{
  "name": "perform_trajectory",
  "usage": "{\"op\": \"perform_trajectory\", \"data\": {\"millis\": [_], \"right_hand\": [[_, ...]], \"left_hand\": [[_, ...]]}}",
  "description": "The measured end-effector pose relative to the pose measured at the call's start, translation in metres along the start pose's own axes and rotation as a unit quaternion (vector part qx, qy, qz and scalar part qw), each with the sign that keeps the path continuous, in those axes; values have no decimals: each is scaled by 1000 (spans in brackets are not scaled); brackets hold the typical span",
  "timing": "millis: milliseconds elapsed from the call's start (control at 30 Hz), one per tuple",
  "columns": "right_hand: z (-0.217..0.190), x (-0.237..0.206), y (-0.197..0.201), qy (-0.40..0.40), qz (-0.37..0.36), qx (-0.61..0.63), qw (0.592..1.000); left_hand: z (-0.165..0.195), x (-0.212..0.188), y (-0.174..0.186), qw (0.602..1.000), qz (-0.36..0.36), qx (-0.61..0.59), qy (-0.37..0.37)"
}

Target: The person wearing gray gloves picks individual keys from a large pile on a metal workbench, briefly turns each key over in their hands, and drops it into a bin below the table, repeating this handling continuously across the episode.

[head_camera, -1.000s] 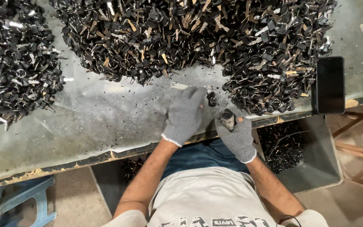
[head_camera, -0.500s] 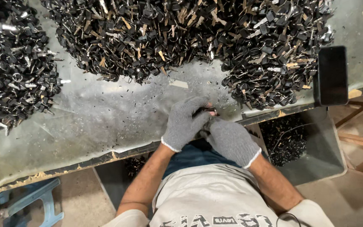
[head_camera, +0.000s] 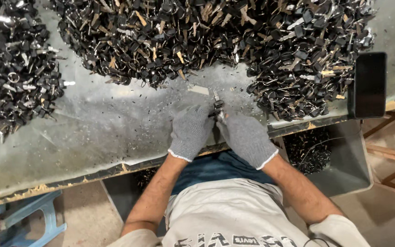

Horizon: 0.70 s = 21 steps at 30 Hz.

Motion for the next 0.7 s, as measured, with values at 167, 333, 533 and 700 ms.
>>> {"op": "perform_trajectory", "data": {"millis": [167, 333, 533, 700], "right_hand": [[-13, 5, 2, -53, -87, -89, 991], [-6, 8, -7, -68, -135, -70, 986], [-1, 10, -14, -4, -68, -73, 995], [-3, -6, -9, -64, -77, -55, 993]], "left_hand": [[-1, -1, -1, 997, -22, 51, -44], [0, -6, -2, 996, 4, 50, -76], [7, -4, 0, 994, 26, 48, -95], [3, 0, 0, 999, -27, 10, 21]]}}
Point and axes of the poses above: each hand's wrist, its own x-axis towards the middle knuckle, its own y-axis out of the back of the hand, z = x × y, the point moved 3 cm from there along x, towards the middle knuckle, and after that the axes turned 15 degrees about y, right-handed, at the moved point
